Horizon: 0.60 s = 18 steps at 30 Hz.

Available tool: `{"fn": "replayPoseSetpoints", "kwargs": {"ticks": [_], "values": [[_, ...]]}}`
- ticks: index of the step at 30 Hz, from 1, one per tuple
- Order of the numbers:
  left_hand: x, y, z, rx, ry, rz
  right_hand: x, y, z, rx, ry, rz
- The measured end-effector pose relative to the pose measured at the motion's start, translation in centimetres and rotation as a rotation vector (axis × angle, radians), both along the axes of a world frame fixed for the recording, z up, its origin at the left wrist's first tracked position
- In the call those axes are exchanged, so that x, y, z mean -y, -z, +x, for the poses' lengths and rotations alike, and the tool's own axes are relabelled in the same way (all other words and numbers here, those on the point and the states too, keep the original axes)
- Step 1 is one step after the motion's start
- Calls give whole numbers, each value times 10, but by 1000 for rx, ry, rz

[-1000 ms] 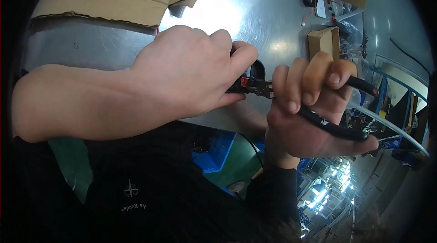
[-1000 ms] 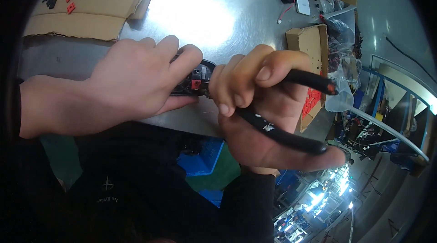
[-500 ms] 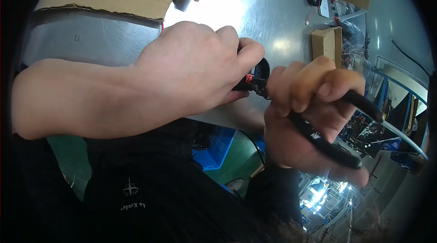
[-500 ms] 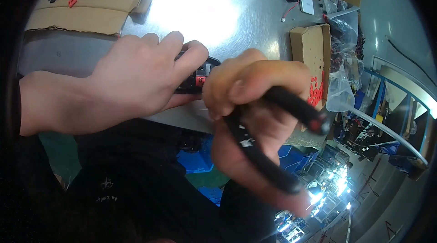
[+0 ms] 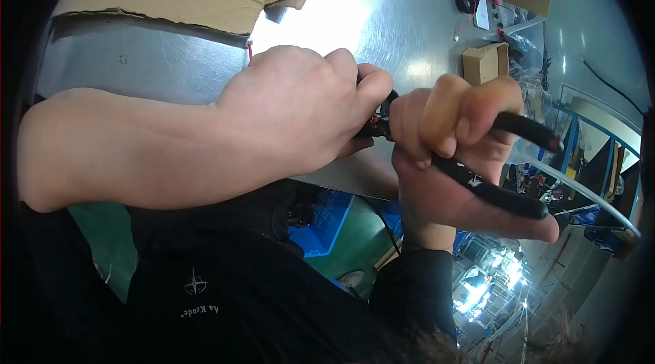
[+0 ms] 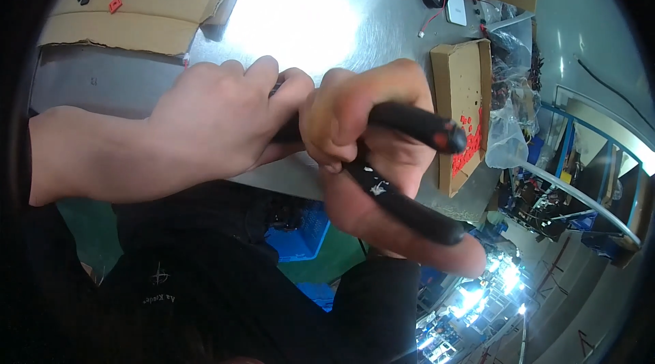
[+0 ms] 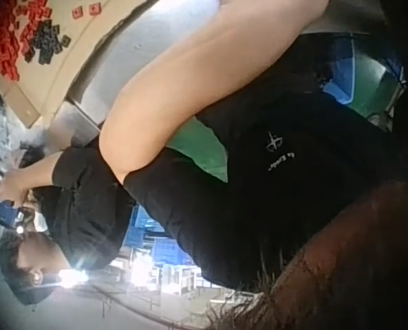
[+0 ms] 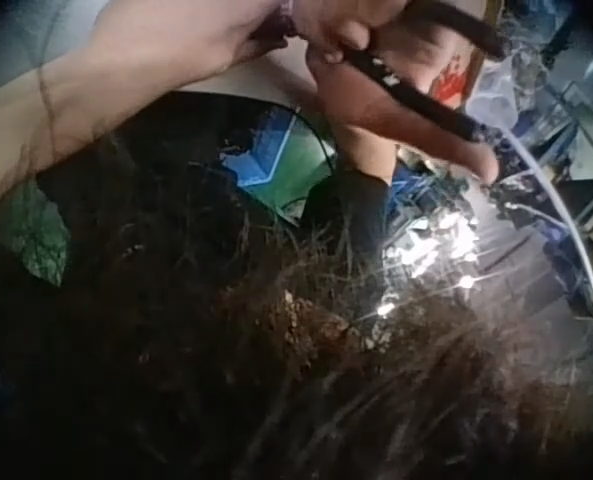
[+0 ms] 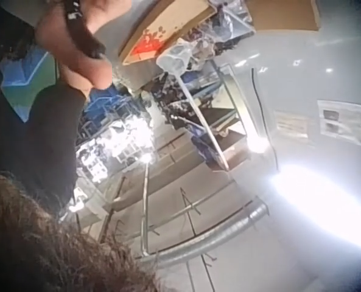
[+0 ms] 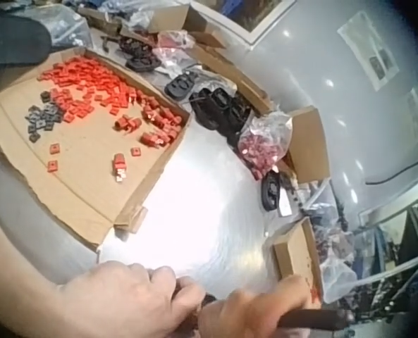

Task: Assemble small electronic devices by combining plastic housings with internal components and using pliers to secure parts.

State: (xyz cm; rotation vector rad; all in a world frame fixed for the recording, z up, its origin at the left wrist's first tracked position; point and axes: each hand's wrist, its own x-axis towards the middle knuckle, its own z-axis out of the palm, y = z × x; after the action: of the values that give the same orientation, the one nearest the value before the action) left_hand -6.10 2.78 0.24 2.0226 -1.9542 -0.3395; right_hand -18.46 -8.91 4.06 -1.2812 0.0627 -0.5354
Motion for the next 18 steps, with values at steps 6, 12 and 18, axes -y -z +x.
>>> {"fn": "replayPoseSetpoints", "kwargs": {"ticks": [6,12,18], "values": [[2,7,2,-111,19,-85,17,1,10,29,-213,-146],[-2,13,12,-157,-21,-54,50,20,51,-52,-769,-196],[7,3,9,-110,40,-66,47,2,38,121,-946,-102]]}}
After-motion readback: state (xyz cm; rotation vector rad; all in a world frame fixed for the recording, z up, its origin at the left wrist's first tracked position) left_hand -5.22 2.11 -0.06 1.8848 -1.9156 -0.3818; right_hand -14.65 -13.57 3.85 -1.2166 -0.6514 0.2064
